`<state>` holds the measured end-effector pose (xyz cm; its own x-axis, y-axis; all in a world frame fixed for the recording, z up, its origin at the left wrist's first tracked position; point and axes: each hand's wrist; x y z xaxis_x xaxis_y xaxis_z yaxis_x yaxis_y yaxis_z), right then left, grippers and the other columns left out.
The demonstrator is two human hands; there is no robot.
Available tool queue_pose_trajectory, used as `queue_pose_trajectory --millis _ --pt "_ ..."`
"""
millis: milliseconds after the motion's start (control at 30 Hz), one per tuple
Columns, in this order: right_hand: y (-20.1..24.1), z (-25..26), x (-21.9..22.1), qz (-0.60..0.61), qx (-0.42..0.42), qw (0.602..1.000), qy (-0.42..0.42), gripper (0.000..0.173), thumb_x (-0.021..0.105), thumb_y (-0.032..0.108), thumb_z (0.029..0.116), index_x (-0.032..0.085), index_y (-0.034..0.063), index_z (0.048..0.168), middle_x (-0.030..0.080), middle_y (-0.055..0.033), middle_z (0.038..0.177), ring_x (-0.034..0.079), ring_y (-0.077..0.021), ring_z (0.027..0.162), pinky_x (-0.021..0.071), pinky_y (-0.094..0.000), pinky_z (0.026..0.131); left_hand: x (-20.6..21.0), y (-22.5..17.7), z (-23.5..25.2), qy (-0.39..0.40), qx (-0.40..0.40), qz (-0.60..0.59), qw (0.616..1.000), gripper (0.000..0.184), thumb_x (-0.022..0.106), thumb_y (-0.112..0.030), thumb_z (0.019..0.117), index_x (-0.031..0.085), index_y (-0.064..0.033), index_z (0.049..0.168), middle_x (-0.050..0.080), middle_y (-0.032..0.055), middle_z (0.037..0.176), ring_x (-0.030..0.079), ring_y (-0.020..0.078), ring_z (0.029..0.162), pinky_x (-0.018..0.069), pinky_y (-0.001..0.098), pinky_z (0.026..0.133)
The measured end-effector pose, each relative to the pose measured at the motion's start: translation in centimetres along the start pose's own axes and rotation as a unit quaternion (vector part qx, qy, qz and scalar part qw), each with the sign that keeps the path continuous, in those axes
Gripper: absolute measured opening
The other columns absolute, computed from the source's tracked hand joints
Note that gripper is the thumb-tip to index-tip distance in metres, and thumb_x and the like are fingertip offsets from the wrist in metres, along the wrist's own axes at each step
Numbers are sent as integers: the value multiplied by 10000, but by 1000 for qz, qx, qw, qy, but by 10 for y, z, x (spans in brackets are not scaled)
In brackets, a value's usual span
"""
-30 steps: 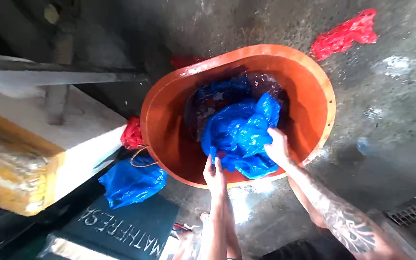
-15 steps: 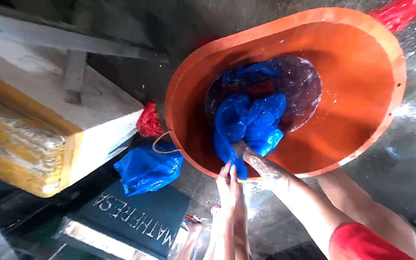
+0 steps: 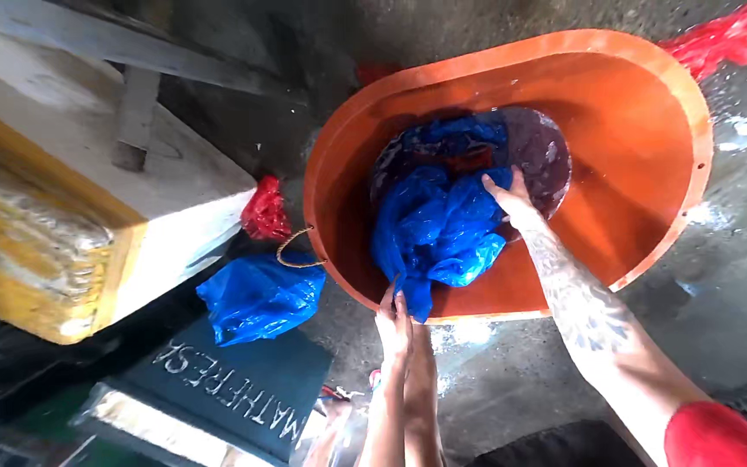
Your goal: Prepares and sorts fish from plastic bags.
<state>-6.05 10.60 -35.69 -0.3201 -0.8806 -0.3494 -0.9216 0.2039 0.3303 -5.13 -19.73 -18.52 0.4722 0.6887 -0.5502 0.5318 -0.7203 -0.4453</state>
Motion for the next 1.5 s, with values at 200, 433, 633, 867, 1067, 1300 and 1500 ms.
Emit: queue_pose_trajectory --millis 200,433,633,867,1067,1300,1500 --pt "1 -94 73 -42 -188 980 53 431 620 187 1006 595 80 1423 642 -170 1381 623 -341 1264 492 -572 1073 11 -22 0 -168 -16 -42 985 329 554 -167 1054 662 44 1282 599 246 1197 640 222 1001 569 334 853" --pt "-44 -151 159 -163 -182 909 337 381 569 132 1029 621 67 1402 654 -213 1322 614 -371 1252 469 -556 1089 18 -38 -1 -60 -56 -224 971 268 429 -108 1103 635 53 1160 661 40 801 604 77 610 549 247 586" --pt "-25 -123 181 -358 5 824 439 451 595 316 1018 670 -61 1253 611 -275 1366 540 -427 1329 394 -639 1094 10 -18 -56 -27 -101 -250 962 283 373 -71 1092 630 44 1128 686 13 864 642 44 690 557 216 619" --pt "-21 -155 52 -32 -212 961 173 251 579 202 1044 716 31 1168 744 -155 1089 731 -266 994 595 -479 913 1 -7 -10 -153 -114 -227 955 352 380 -166 1127 519 61 1357 650 149 1121 686 153 934 605 352 820" --pt "-106 -54 35 58 85 994 36 1154 776 657 803 141 232 1667 318 -236 1641 387 -450 1460 386 -681 1114 5 -15 2 -189 -204 -258 925 473 341 -304 1143 335 -139 1586 506 229 1449 604 332 1195 547 537 913" --pt "-74 -82 72 55 -90 994 -9 524 703 25 860 590 41 1371 652 -228 1298 644 -383 1184 539 -608 963 30 -16 -2 -165 -134 -225 951 375 372 -251 1137 488 -51 1432 586 47 776 491 72 487 440 230 429" --pt "-34 -180 97 -68 -248 952 169 318 690 38 887 745 99 1194 709 -131 1166 676 -284 1110 557 -509 973 23 -21 -1 -42 -11 64 997 347 479 -166 1092 656 49 1300 724 221 1152 704 265 1085 522 452 1014"
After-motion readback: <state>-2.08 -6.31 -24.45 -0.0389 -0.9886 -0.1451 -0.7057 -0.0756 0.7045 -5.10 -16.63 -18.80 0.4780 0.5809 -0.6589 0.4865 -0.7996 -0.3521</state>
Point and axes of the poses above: each hand's wrist, its own z-axis towards the middle knuckle, its own x-axis out of the palm, y = z × x
